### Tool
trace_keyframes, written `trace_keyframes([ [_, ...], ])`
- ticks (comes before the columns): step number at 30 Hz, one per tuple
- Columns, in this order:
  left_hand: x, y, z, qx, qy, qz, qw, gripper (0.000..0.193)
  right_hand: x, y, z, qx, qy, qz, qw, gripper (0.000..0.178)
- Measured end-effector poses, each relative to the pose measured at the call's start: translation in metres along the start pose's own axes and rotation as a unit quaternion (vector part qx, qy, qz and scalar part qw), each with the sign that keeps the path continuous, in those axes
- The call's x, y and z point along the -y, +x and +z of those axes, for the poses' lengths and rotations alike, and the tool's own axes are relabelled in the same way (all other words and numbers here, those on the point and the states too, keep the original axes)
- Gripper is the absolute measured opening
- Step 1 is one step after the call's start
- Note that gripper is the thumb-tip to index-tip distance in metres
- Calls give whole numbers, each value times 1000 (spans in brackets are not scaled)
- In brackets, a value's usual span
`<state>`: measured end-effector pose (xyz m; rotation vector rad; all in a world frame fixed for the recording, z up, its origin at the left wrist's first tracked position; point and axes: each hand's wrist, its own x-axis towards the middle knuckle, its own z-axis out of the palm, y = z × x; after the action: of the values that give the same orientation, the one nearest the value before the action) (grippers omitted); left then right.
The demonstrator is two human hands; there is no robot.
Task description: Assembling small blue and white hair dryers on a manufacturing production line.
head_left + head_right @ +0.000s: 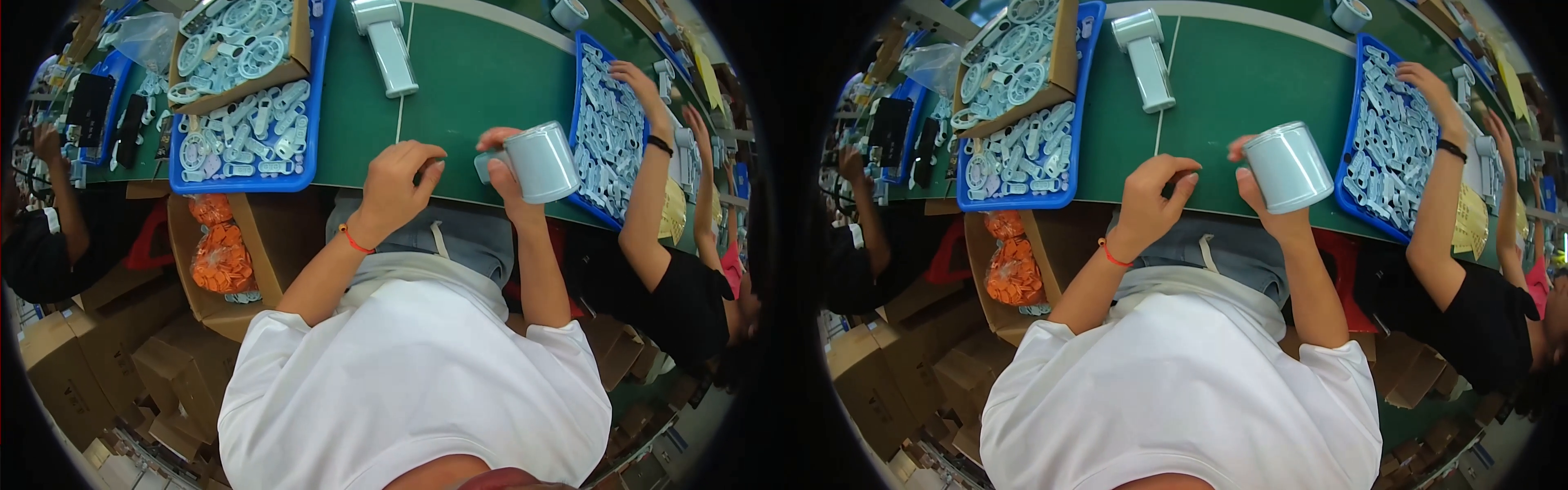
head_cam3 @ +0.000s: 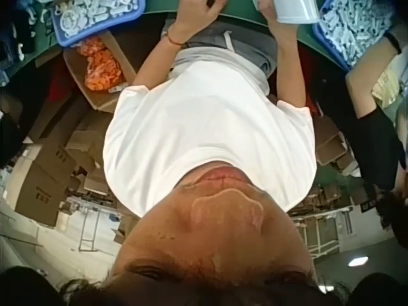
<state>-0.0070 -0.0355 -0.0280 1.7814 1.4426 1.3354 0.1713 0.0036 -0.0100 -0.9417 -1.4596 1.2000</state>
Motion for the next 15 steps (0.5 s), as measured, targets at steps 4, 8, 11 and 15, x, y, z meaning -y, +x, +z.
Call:
trace_keyframes([
  [4, 1, 4, 1, 3, 55, 44, 998, 8, 6, 14, -5, 16, -16, -76, 997, 14],
  [8, 9, -4, -2, -25, 61, 57, 996, 5, 72, 13, -42, 60, 178, -225, 956, 19],
  [11, 3, 0, 4, -11, 62, 55, 997, 4, 17, -16, -19, -92, -25, -148, 984, 22],
  [15, 10, 9, 5, -12, 95, 95, 991, 4, -24, -22, 1, -18, -104, -50, 993, 21],
])
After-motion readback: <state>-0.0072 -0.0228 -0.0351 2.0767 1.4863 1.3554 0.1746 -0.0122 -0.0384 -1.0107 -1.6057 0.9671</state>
